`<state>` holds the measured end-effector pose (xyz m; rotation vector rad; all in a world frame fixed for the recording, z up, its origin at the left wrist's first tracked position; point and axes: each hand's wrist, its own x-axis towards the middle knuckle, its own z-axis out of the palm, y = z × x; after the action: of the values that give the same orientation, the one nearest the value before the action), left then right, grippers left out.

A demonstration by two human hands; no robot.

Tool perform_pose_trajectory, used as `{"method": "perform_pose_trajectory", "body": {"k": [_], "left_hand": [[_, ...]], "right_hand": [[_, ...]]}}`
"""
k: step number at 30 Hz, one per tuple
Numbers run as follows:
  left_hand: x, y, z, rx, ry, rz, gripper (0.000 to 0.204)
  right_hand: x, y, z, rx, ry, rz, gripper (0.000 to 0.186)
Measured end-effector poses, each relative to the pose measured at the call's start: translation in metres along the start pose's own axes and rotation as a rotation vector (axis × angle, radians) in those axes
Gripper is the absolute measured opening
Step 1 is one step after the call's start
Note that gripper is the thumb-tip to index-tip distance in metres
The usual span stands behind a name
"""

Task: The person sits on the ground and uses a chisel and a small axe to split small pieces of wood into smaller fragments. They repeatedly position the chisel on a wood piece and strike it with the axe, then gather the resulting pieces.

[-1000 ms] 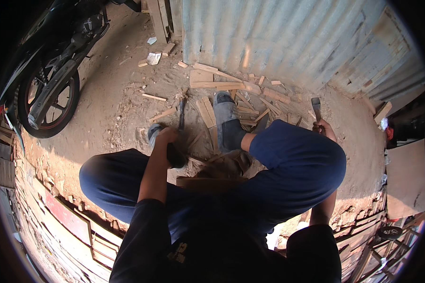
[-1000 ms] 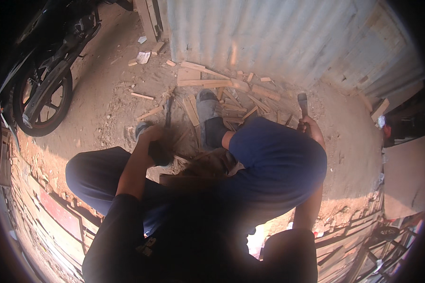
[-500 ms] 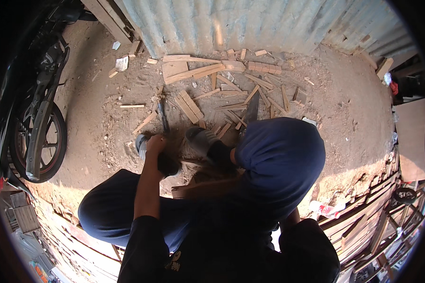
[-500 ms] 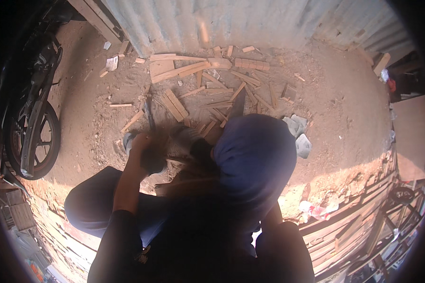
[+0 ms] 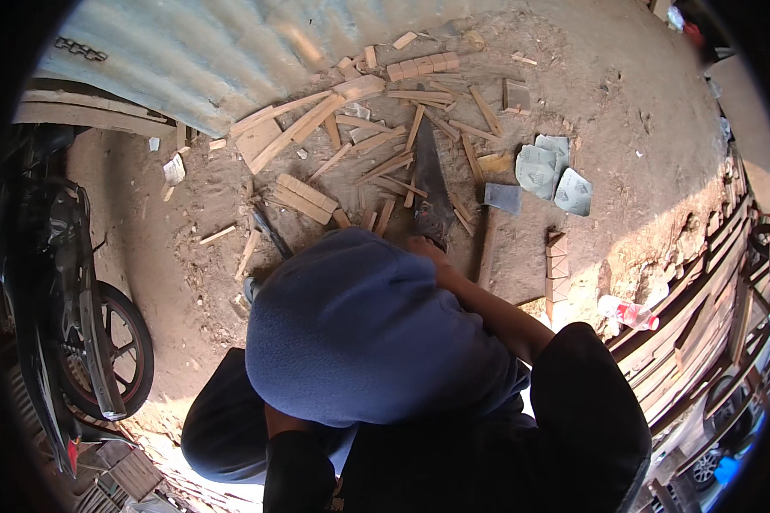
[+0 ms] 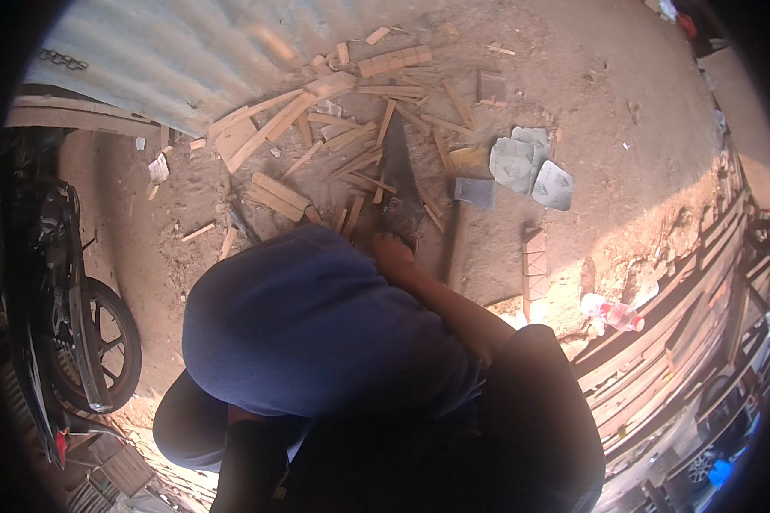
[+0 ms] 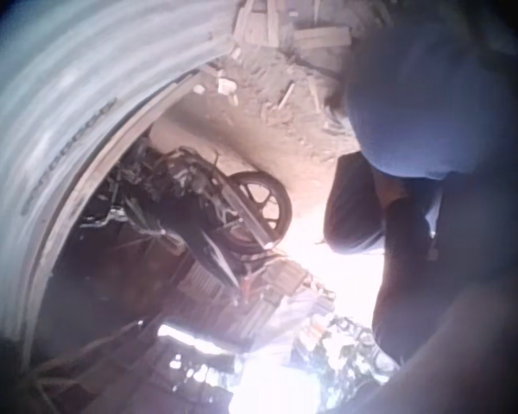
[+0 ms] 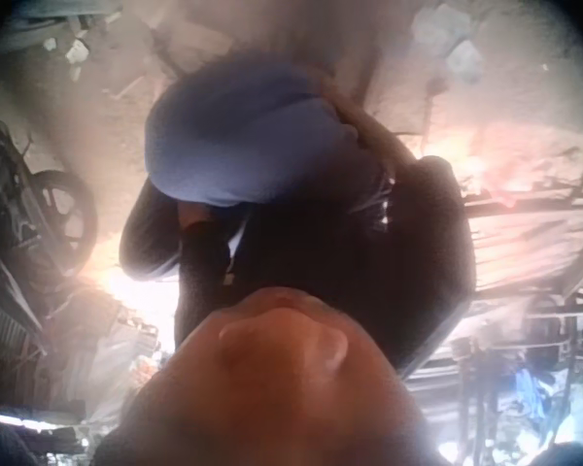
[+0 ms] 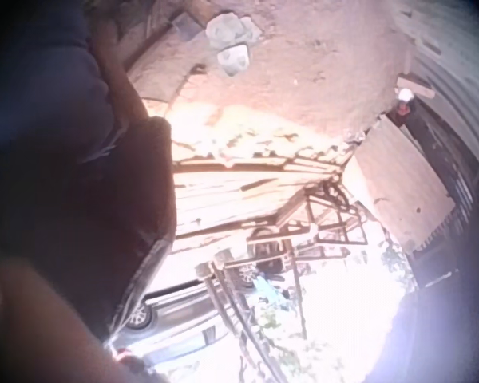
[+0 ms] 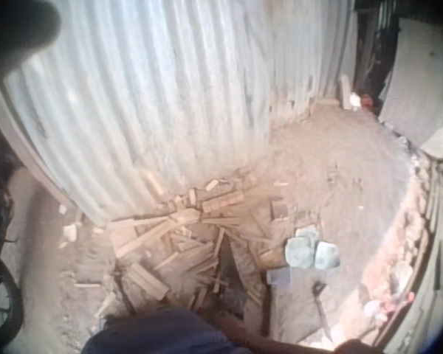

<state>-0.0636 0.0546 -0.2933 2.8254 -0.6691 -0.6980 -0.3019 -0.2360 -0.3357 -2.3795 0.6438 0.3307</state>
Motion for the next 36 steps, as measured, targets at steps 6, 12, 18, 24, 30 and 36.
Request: {"method": "perform_pose_trajectory", "body": {"k": [6,12,18,24,30,36], "left_hand": [[-0.019,-0.015,-0.005,-0.007,-0.014,-0.015,0.031],[-0.01,0.001,0.002,-0.053,-0.052,0.07,0.031],[0.024,0.032,-0.002,-0.149,-0.054,0.195,0.031],[0.044,0.029,-0.025,-0.212,-0.036,0.201,0.032],[0.053,0.023,-0.027,-0.136,-0.071,0.179,0.033],[0.132,0.033,-0.058,-0.119,0.021,0.056,0.034]], "right_hand": [[-0.017,-0.04,-0.037,-0.136,-0.02,0.085,0.047],[-0.004,-0.019,-0.041,-0.004,-0.041,0.289,0.046],[-0.038,0.011,-0.075,-0.095,0.407,0.312,0.034],[-0.037,0.034,-0.078,-0.055,0.307,0.45,0.032],[-0.037,0.052,-0.06,-0.074,0.237,0.465,0.032],[-0.044,0.071,-0.056,-0.123,0.204,0.496,0.033]]}}
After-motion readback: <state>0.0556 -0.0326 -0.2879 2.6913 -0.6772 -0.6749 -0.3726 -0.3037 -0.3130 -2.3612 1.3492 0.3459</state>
